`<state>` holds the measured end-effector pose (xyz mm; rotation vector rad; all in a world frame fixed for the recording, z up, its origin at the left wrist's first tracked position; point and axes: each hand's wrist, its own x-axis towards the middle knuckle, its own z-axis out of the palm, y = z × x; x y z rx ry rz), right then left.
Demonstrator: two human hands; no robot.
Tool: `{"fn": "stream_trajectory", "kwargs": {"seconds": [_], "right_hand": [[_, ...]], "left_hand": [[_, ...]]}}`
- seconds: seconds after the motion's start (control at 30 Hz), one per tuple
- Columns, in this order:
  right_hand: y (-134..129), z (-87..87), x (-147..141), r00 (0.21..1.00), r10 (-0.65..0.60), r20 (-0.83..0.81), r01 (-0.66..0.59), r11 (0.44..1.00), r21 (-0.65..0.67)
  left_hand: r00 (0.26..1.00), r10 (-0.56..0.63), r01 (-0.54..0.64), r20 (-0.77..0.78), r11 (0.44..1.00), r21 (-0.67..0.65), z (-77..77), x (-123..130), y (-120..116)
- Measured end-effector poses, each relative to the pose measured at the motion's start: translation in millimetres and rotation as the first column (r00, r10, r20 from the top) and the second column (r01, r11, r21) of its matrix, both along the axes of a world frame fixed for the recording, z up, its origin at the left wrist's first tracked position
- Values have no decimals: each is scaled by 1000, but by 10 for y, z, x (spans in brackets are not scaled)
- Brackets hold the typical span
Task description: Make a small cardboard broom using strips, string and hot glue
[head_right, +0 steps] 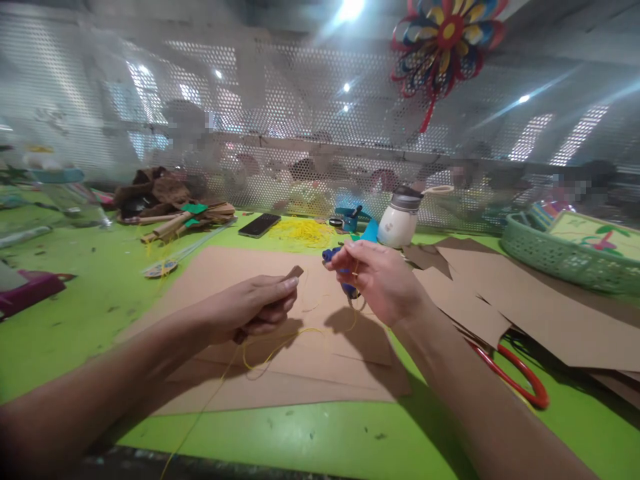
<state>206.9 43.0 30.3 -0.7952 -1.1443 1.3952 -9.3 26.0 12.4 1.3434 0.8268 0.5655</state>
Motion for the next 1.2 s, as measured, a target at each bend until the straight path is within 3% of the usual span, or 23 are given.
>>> {"fn": "stream_trajectory", "kwargs": {"seconds": [0.07,0.1,0.17,0.23,0.27,0.3,0.33,0.37,0.43,0.47,0.53,0.6,0.67,0.73,0.83,1.2], "right_hand": [[33,-34,27,969,-112,220,88,990,114],[58,-48,49,906,-236,352,167,962,216],[108,-62,98,640,-554,533,300,818,491],[118,-54,117,358,-790,497,324,604,728],[94,-44,101,294,-848,441,317,522,792],[48,-34,62,300,-863,406,307,491,815],[-19,-28,-1,363,-836,412,287,521,804],[-102,-30,-85,471,-747,469,241,620,747],[-282,-72,-299,692,-345,635,12,884,467],[-364,-114,-413,744,-105,660,-126,948,292],[-483,-230,-616,783,219,583,-289,957,28],[-539,-361,-750,806,350,477,-342,934,-107],[-557,-472,-802,817,304,491,-314,947,-64],[-569,-542,-796,778,123,616,-258,957,134],[-612,-581,-761,644,-125,755,-267,888,375],[-719,-581,-787,494,-170,853,-376,842,386]], "left_hand": [[994,84,-81,74,995,-52,6,-4,26],[984,137,-129,115,989,-74,10,-11,41],[946,249,-230,207,967,-111,20,-32,73],[891,352,-319,288,935,-157,36,-55,102],[861,397,-355,318,917,-184,45,-65,114],[832,436,-386,344,899,-207,52,-72,124],[807,466,-409,362,884,-226,58,-76,132],[790,487,-427,372,873,-236,62,-77,137],[768,513,-451,383,858,-246,62,-71,141],[760,523,-459,386,852,-253,60,-64,139],[740,544,-470,394,839,-276,57,-49,132],[726,562,-479,397,827,-295,58,-37,124],[714,584,-496,387,812,-309,62,-31,121],[699,612,-518,370,790,-327,67,-30,125],[672,645,-547,363,763,-344,67,-30,133],[619,686,-573,383,727,-378,67,-16,120]]}}
